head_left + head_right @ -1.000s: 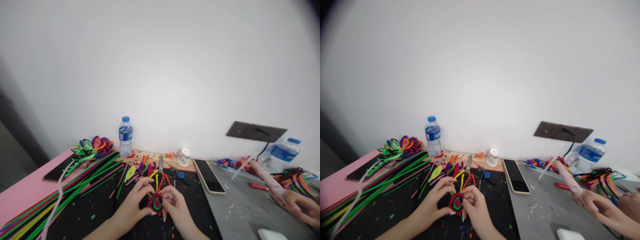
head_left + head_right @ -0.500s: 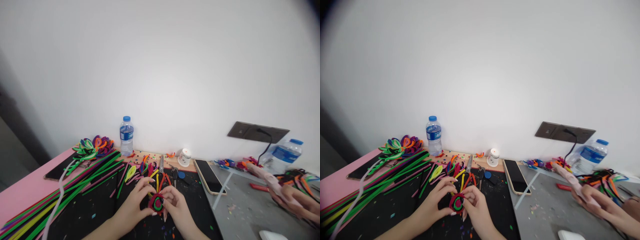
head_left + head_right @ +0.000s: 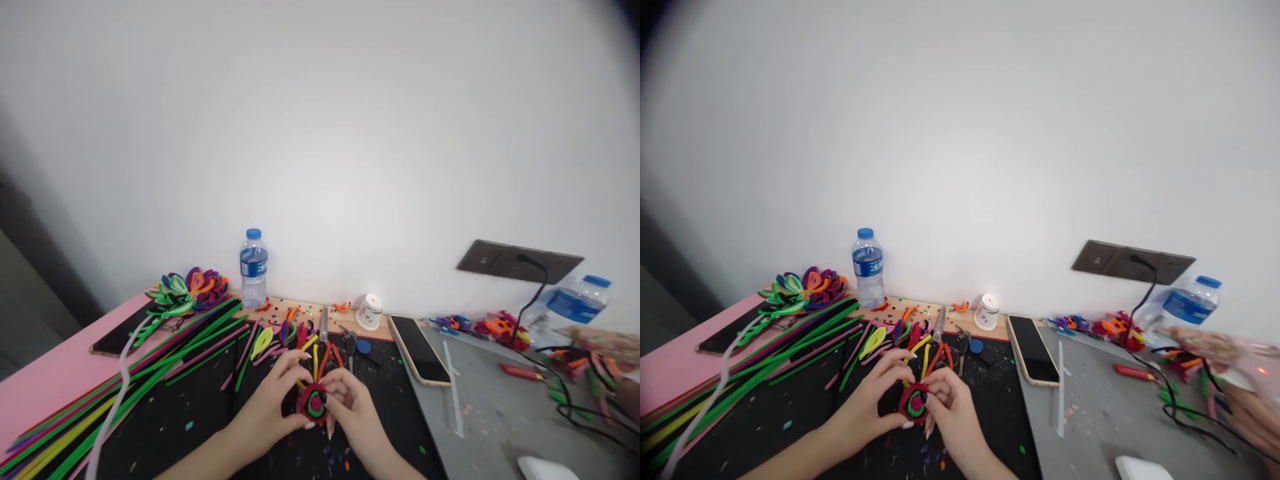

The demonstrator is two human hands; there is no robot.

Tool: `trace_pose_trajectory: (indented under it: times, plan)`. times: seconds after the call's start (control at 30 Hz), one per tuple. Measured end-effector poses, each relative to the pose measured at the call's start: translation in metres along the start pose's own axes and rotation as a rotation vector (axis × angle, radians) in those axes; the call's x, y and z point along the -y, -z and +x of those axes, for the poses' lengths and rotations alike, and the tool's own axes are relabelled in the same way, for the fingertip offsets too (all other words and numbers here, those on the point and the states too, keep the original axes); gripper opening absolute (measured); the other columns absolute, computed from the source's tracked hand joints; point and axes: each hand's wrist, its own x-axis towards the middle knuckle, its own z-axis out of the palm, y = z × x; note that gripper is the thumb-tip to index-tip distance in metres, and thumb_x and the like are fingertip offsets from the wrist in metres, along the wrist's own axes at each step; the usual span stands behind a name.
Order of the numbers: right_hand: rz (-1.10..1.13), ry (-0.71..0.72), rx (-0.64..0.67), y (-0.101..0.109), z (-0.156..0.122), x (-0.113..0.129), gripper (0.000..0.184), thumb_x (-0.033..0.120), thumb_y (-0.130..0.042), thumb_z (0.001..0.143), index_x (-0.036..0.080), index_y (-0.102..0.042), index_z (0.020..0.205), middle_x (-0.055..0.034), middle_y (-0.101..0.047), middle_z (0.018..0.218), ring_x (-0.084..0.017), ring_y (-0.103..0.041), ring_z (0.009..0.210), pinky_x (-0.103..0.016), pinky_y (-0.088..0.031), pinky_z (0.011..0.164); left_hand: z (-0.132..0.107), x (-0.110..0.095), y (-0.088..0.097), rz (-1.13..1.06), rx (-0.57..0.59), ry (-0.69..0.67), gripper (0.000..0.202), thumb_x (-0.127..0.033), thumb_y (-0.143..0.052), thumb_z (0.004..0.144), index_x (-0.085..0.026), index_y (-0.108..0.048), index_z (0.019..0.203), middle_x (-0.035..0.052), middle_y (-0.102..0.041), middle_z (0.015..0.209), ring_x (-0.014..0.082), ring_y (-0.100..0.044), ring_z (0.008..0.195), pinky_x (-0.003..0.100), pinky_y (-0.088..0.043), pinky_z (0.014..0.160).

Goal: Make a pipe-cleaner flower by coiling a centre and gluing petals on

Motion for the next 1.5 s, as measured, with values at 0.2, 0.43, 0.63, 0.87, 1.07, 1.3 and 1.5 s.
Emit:
trace_pose_trajectory:
  times: [0.2, 0.43, 0.63, 0.87, 1.07, 1.3, 1.5]
  plan:
    - [0.009, 0.007, 0.004, 0.002, 0.0, -0.005, 0.024, 0.029, -0.07, 0.069, 0.014, -0.053, 0.079, 0.0027, -0.06, 0.06, -0.006, -0.05, 0.037, -0.016, -0.041, 0.035, -0.001, -0.003, 0.002, 0.015, 0.04, 0.002, 0.042, -0.006, -0.07, 0.059, -0.023, -0.053, 0.094, 0.0078, -0.04, 0.125, 0.0254, -0.041, 0.12, 0.039, -0.034, 0.101]
    - [-0.001, -0.004, 0.011, 0.001, -0.001, -0.003, 0.025, 0.03, -0.07, 0.069, 0.015, -0.053, 0.079, 0.0032, -0.059, 0.061, -0.006, -0.05, 0.037, -0.017, -0.041, 0.035, -0.003, -0.004, 0.002, 0.037, 0.046, -0.02, 0.041, -0.006, -0.067, 0.061, -0.024, -0.053, 0.095, 0.008, -0.041, 0.125, 0.0263, -0.04, 0.121, 0.04, -0.035, 0.101]
    - [-0.004, -0.001, 0.023, 0.0, -0.001, -0.001, 0.026, 0.032, -0.07, 0.069, 0.015, -0.053, 0.079, 0.003, -0.058, 0.061, -0.008, -0.053, 0.038, -0.017, -0.041, 0.034, -0.003, -0.005, 0.002, 0.045, 0.029, -0.041, 0.037, -0.007, -0.065, 0.063, -0.024, -0.054, 0.095, 0.0073, -0.043, 0.124, 0.0253, -0.046, 0.114, 0.039, -0.038, 0.099]
    - [-0.005, -0.007, 0.018, -0.001, -0.001, -0.001, 0.026, 0.032, -0.071, 0.068, 0.015, -0.053, 0.079, 0.004, -0.057, 0.06, -0.007, -0.052, 0.037, -0.017, -0.04, 0.034, -0.002, -0.006, 0.002, 0.031, 0.022, -0.03, 0.039, -0.003, -0.064, 0.06, -0.023, -0.055, 0.093, 0.0067, -0.043, 0.123, 0.0224, -0.05, 0.107, 0.037, -0.039, 0.098]
    - [-0.02, -0.003, 0.013, 0.0, -0.001, -0.002, 0.026, 0.032, -0.07, 0.068, 0.015, -0.053, 0.078, 0.0031, -0.058, 0.06, -0.007, -0.051, 0.037, -0.017, -0.04, 0.035, -0.002, -0.008, 0.002, 0.026, 0.017, -0.021, 0.04, -0.001, -0.063, 0.06, -0.022, -0.055, 0.092, 0.0066, -0.042, 0.123, 0.021, -0.051, 0.105, 0.035, -0.038, 0.098]
    - [-0.029, -0.022, 0.015, -0.002, -0.002, 0.003, 0.029, 0.035, -0.071, 0.067, 0.016, -0.051, 0.075, 0.0049, -0.056, 0.055, -0.006, -0.048, 0.034, -0.017, -0.038, 0.034, -0.003, -0.004, 0.0, 0.005, 0.013, -0.029, 0.039, -0.002, -0.063, 0.06, -0.023, -0.055, 0.092, 0.0065, -0.043, 0.123, 0.0221, -0.051, 0.105, 0.037, -0.039, 0.097]
    - [-0.028, -0.028, -0.002, -0.003, -0.001, 0.003, 0.031, 0.036, -0.072, 0.066, 0.016, -0.052, 0.075, 0.0036, -0.057, 0.057, -0.008, -0.052, 0.038, -0.017, -0.039, 0.035, -0.004, 0.004, -0.004, 0.002, -0.004, -0.037, 0.039, -0.006, -0.066, 0.06, -0.024, -0.055, 0.094, 0.007, -0.043, 0.124, 0.0261, -0.043, 0.118, 0.039, -0.036, 0.101]
